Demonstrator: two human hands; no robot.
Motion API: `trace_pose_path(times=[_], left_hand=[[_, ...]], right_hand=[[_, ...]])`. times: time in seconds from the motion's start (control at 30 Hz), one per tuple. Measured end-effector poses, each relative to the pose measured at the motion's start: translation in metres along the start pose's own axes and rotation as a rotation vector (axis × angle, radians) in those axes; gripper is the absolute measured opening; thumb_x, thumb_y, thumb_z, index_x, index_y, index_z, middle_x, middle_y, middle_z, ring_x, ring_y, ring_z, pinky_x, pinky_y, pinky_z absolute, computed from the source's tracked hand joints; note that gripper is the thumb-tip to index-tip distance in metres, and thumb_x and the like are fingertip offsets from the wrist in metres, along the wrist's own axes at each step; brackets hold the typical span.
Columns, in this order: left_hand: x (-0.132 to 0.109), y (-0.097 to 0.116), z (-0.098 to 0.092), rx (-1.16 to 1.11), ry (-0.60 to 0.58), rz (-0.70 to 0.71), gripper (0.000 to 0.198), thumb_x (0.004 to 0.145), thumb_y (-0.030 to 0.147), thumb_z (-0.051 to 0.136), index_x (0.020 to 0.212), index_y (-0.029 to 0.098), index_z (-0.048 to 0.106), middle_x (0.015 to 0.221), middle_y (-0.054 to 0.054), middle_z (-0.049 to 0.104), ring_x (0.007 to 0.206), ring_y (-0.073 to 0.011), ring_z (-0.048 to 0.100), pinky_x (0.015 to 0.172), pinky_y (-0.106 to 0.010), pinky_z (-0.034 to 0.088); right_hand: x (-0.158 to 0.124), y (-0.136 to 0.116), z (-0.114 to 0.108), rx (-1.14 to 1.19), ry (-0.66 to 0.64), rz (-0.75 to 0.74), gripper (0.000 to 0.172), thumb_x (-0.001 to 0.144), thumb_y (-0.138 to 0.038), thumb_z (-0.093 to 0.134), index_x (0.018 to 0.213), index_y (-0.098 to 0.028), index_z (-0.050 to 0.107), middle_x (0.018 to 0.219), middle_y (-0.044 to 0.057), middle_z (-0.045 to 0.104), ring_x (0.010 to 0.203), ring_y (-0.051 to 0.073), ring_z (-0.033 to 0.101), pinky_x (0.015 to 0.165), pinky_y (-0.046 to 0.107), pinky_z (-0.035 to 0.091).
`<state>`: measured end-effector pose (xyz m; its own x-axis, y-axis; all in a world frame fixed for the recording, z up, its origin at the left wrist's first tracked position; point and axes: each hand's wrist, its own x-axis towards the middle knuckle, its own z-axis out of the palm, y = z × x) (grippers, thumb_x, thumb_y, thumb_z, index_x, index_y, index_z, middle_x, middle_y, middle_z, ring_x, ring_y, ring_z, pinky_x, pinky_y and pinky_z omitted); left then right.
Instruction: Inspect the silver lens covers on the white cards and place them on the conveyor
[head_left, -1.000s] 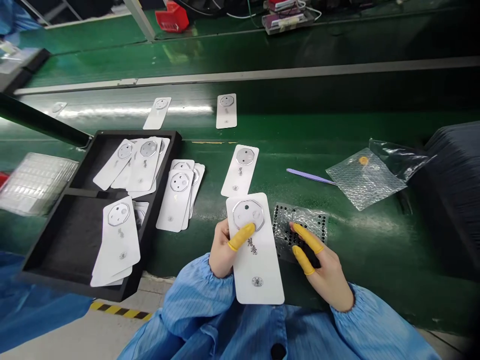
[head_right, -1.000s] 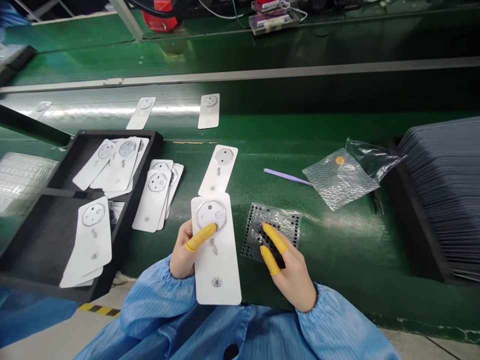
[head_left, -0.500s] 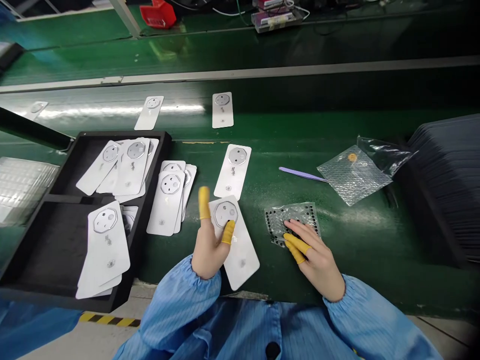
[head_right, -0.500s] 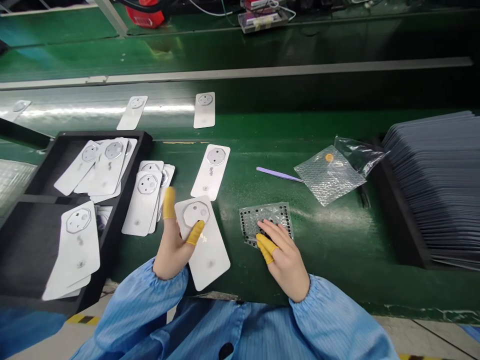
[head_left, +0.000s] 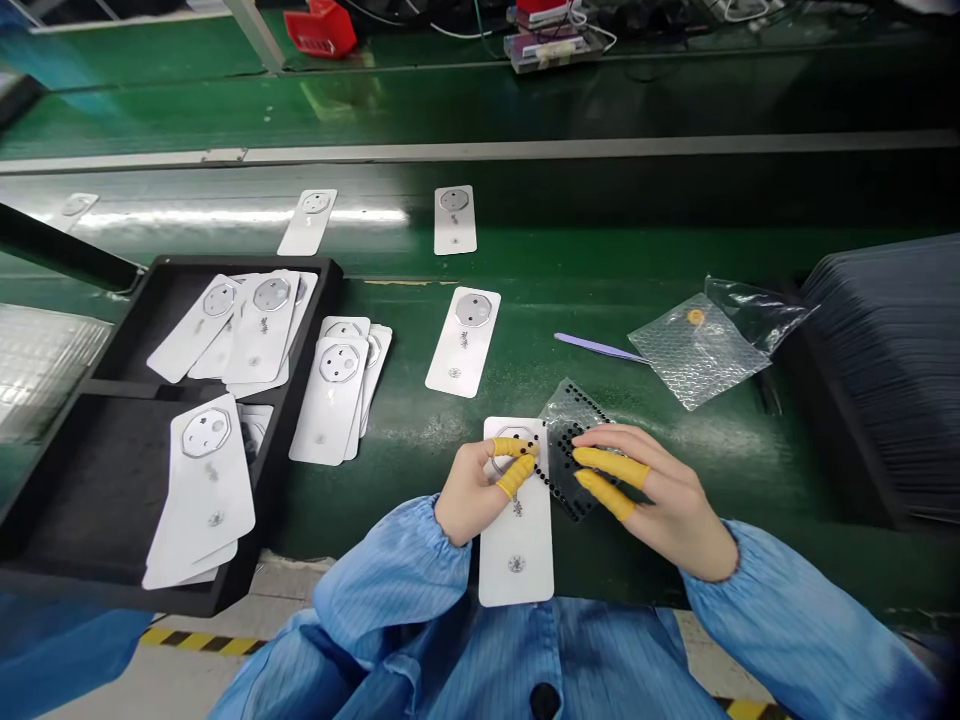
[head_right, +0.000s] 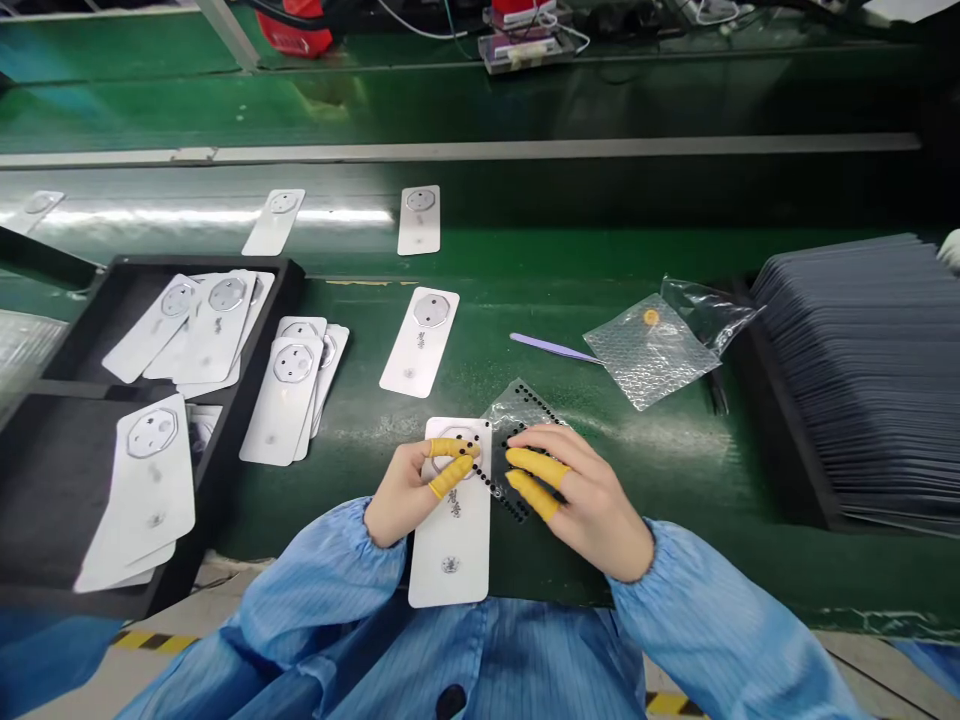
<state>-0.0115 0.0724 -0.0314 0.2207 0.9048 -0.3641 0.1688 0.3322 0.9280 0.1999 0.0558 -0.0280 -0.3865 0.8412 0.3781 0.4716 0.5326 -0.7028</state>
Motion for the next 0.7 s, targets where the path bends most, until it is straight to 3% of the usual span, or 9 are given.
trace_pose_path(times=[0.13,0.27,0.43,0.53,0.6,0.63,0.7], left_hand=[[-0.006,-0.007,0.004,0.121,-0.040,0.130,0.022,0.080,0.022,0.063,0.098,0.011,0.072,0.098,-0.011,0.075,0.091,-0.0239,0.070,0.085,-0.033,0.055],[-0.006,-0.013,0.002,0.361,-0.044,0.260,0.023,0.083,0.018,0.057,0.101,0.014,0.071,0.091,-0.009,0.075,0.081,-0.0219,0.070,0.075,-0.031,0.055],[-0.001,-0.019,0.001,0.545,-0.065,0.303,0.025,0.082,0.017,0.054,0.099,0.016,0.072,0.082,-0.009,0.075,0.074,-0.0224,0.070,0.068,-0.031,0.055],[0.002,-0.018,-0.006,0.458,-0.095,0.224,0.022,0.082,0.018,0.055,0.097,0.017,0.072,0.088,-0.009,0.075,0.081,-0.0237,0.071,0.077,-0.034,0.056],[0.002,-0.015,-0.017,0.302,-0.120,0.188,0.030,0.081,0.020,0.059,0.109,0.016,0.067,0.105,-0.011,0.072,0.097,-0.0254,0.069,0.088,-0.037,0.053],[0.000,-0.013,-0.024,0.207,-0.117,0.189,0.041,0.080,0.021,0.061,0.121,0.016,0.059,0.116,-0.013,0.068,0.105,-0.0262,0.066,0.092,-0.038,0.052],[-0.006,-0.004,-0.040,0.036,-0.064,0.202,0.072,0.080,0.023,0.063,0.144,0.018,0.031,0.128,-0.016,0.061,0.110,-0.0271,0.064,0.091,-0.040,0.054]], right_hand=[[0.015,-0.001,0.025,0.006,0.022,-0.074,0.031,0.083,-0.006,0.059,0.112,-0.016,0.057,0.105,0.011,0.064,0.098,0.020,0.061,0.082,0.036,0.056],[0.010,0.007,0.043,-0.035,0.017,-0.135,0.030,0.084,-0.005,0.054,0.112,-0.015,0.056,0.107,0.013,0.063,0.102,0.022,0.060,0.088,0.041,0.054],[0.010,0.010,0.054,0.185,0.081,0.121,0.017,0.086,-0.011,0.053,0.101,-0.019,0.059,0.097,0.008,0.064,0.089,0.016,0.063,0.077,0.031,0.056],[0.015,0.011,0.057,0.183,0.136,0.206,0.011,0.088,-0.014,0.053,0.094,-0.019,0.059,0.093,0.006,0.064,0.085,0.015,0.063,0.076,0.030,0.055],[0.016,0.012,0.056,0.169,0.177,0.229,0.009,0.088,-0.014,0.054,0.093,-0.019,0.060,0.095,0.007,0.063,0.087,0.016,0.062,0.078,0.032,0.055],[0.015,0.013,0.056,0.160,0.198,0.231,0.009,0.087,-0.014,0.054,0.092,-0.019,0.060,0.096,0.007,0.062,0.088,0.016,0.061,0.078,0.032,0.054],[0.014,0.013,0.052,0.117,0.233,0.208,0.011,0.086,-0.013,0.056,0.092,-0.020,0.061,0.099,0.007,0.059,0.090,0.017,0.061,0.079,0.033,0.054]])
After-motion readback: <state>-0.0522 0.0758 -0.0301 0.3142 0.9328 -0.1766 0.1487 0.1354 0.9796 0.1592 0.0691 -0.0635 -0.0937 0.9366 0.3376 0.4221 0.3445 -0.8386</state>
